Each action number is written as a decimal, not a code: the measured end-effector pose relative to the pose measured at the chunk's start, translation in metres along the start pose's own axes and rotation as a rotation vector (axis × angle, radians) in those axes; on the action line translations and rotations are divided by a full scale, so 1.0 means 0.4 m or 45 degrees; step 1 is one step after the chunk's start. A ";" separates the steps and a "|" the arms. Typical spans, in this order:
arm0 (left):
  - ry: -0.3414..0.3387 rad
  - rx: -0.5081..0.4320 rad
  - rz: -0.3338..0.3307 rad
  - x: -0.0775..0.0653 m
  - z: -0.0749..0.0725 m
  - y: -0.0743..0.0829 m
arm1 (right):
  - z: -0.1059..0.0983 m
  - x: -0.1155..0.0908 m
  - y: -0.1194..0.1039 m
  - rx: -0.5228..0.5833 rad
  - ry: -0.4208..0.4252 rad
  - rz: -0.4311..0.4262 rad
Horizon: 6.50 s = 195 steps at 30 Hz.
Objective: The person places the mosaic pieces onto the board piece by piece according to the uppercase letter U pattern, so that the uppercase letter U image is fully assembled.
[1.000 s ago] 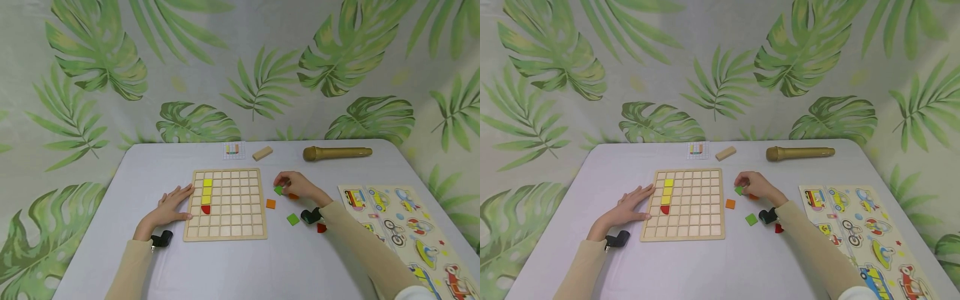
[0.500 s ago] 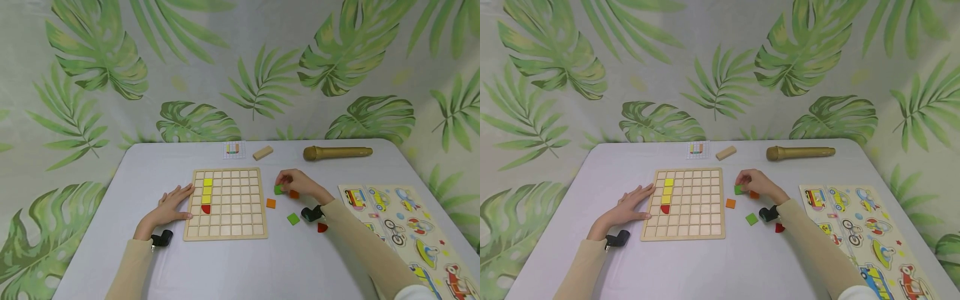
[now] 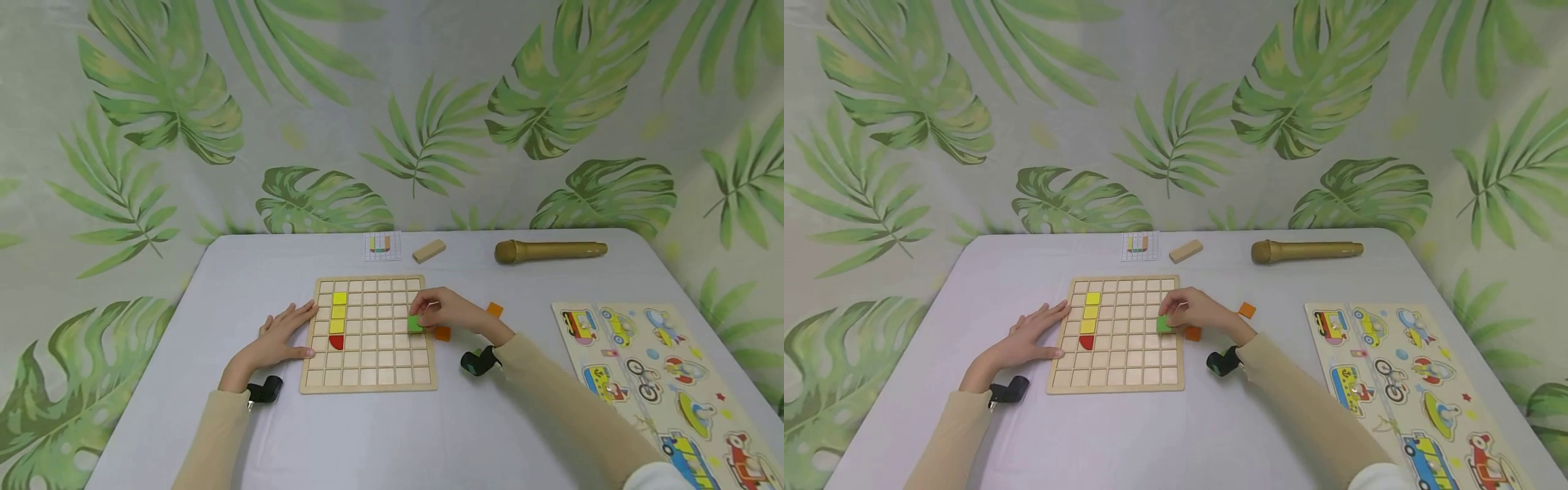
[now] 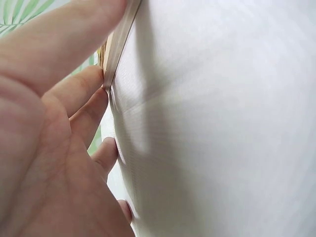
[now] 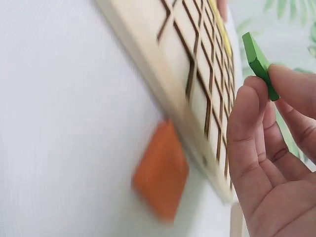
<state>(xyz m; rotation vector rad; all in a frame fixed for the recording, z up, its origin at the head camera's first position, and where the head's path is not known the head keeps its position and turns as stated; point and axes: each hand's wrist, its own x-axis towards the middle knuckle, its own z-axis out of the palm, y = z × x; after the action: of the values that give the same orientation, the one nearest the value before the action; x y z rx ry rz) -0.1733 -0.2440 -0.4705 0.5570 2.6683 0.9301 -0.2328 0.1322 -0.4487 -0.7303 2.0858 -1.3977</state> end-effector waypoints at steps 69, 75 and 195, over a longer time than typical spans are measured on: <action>0.012 0.020 -0.014 0.003 0.008 -0.008 | -0.035 -0.071 0.004 -0.033 0.061 0.033; 0.010 0.026 -0.024 0.003 0.008 -0.007 | -0.082 -0.132 0.036 -0.021 0.066 0.103; 0.008 -0.005 0.010 0.002 0.006 -0.014 | -0.056 -0.118 0.013 -0.136 0.111 0.005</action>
<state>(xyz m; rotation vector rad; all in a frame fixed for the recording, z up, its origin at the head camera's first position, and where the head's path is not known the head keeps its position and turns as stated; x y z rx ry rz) -0.1745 -0.2462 -0.4761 0.5645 2.6715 0.9404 -0.2147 0.1807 -0.4403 -0.7187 2.2419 -1.3465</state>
